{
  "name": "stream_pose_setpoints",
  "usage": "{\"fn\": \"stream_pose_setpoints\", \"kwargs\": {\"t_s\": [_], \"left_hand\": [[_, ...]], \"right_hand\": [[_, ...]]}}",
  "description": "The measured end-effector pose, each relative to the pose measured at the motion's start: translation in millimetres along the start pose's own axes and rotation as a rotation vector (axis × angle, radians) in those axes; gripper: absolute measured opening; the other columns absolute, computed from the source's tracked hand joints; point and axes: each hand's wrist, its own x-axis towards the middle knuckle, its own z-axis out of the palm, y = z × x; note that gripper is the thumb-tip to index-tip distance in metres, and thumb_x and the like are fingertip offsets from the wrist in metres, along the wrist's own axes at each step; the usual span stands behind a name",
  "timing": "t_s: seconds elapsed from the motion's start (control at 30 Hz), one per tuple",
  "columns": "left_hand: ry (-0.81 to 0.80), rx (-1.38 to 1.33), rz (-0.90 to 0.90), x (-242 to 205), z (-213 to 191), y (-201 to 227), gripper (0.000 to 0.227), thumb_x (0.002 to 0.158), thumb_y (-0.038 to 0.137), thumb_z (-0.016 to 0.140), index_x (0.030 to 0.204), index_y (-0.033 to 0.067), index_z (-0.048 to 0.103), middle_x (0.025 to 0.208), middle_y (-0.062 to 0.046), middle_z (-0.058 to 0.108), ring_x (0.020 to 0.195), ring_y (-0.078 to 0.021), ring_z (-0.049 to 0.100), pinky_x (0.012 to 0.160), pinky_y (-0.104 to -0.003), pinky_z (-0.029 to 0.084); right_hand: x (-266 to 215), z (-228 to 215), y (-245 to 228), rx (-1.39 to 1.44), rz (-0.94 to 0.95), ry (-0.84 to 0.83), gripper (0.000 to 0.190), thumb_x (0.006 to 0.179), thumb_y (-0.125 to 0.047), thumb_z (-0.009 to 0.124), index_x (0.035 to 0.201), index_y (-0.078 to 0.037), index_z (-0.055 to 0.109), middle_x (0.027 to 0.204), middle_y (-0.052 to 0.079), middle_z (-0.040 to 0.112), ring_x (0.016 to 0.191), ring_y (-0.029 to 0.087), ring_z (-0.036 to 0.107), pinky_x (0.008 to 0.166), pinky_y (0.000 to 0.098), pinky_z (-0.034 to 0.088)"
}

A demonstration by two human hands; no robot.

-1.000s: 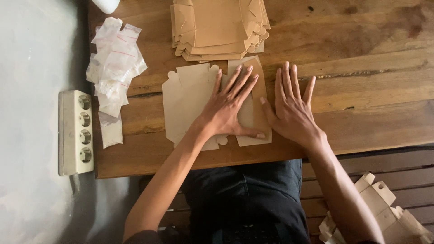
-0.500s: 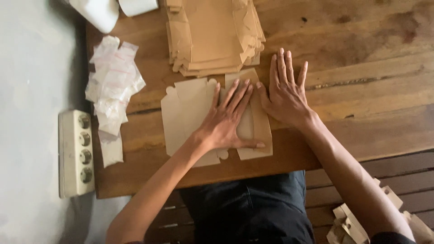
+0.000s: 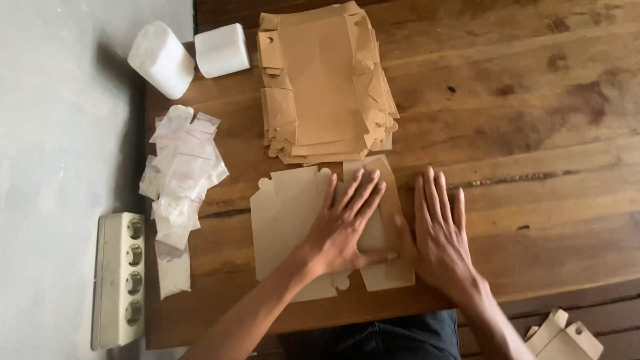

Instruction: The person folds flat cardboard box blanks along pre-scored lines to form small boxes. They repeatedly pick up a blank, fold the side flaps and tabs, and place the finished box aside. The process is repeated for multiple units on a wooden work surface.

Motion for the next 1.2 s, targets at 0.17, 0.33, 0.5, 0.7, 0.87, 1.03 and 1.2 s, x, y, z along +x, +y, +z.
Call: {"fn": "stream_pose_setpoints", "kwargs": {"t_s": [0.17, 0.33, 0.5, 0.7, 0.87, 1.03, 1.2], "left_hand": [[0.134, 0.067, 0.044, 0, 3, -4, 0.117, 0.078, 0.09, 0.016, 0.161, 0.0066, 0.011, 0.17, -0.014, 0.008, 0.158, -0.0321, 0.006, 0.125, -0.061, -0.003], [0.193, 0.252, 0.041, -3, 3, -4, 0.124, 0.079, 0.097, 0.026, 0.161, 0.0052, 0.012, 0.17, -0.014, 0.008, 0.157, -0.0319, 0.005, 0.125, -0.06, -0.002], [0.148, 0.044, 0.063, -3, 5, -5, 0.117, 0.081, 0.087, 0.027, 0.16, 0.0022, 0.012, 0.169, -0.017, 0.009, 0.157, -0.0351, 0.006, 0.123, -0.062, -0.002], [0.142, 0.033, 0.07, -3, -5, -3, 0.116, 0.081, 0.086, 0.022, 0.159, 0.0014, 0.014, 0.169, -0.017, 0.007, 0.157, -0.0344, 0.004, 0.121, -0.064, -0.002], [0.138, 0.08, 0.091, -1, 1, -6, 0.119, 0.079, 0.087, 0.035, 0.161, 0.0034, 0.012, 0.169, -0.016, 0.011, 0.156, -0.0371, 0.008, 0.123, -0.062, 0.001], [0.091, 0.027, 0.04, -2, -6, -2, 0.122, 0.071, 0.087, 0.036, 0.161, 0.0072, 0.016, 0.169, -0.015, 0.014, 0.156, -0.0368, 0.011, 0.123, -0.065, 0.002], [0.023, -0.05, 0.016, -1, -12, 1, 0.127, 0.066, 0.091, 0.046, 0.162, 0.0112, 0.021, 0.168, -0.013, 0.02, 0.155, -0.038, 0.017, 0.122, -0.068, 0.007]], "right_hand": [[-36, 5, -7, -0.105, -0.003, 0.112, 0.076, 0.098, -0.041, 0.044, 0.158, 0.001, 0.026, 0.169, 0.019, 0.022, 0.157, 0.032, 0.018, 0.125, 0.0529, 0.011], [-27, 8, -7, -0.052, 0.037, 0.148, 0.075, 0.095, -0.039, 0.049, 0.159, -0.003, 0.028, 0.168, 0.016, 0.026, 0.157, 0.03, 0.019, 0.125, 0.0525, 0.01], [-28, 7, -6, -0.013, 0.054, 0.111, 0.076, 0.096, -0.043, 0.047, 0.159, -0.006, 0.026, 0.17, 0.012, 0.021, 0.157, 0.027, 0.015, 0.125, 0.0513, 0.006], [-24, 12, -3, -0.036, 0.038, 0.166, 0.076, 0.095, -0.041, 0.048, 0.159, -0.006, 0.028, 0.169, 0.011, 0.023, 0.158, 0.026, 0.017, 0.125, 0.051, 0.008], [-1, 17, 17, -0.108, 0.003, 0.123, 0.075, 0.097, -0.046, 0.044, 0.159, -0.006, 0.028, 0.17, 0.011, 0.022, 0.158, 0.026, 0.015, 0.122, 0.0577, 0.008], [26, 12, 17, -0.025, 0.029, 0.006, 0.076, 0.099, -0.048, 0.043, 0.161, -0.009, 0.022, 0.171, 0.011, 0.014, 0.158, 0.029, 0.006, 0.121, 0.0627, -0.001], [44, 16, 22, 0.008, 0.07, -0.051, 0.077, 0.101, -0.054, 0.041, 0.162, -0.012, 0.023, 0.171, 0.012, 0.013, 0.158, 0.033, 0.005, 0.119, 0.0677, 0.0]]}}
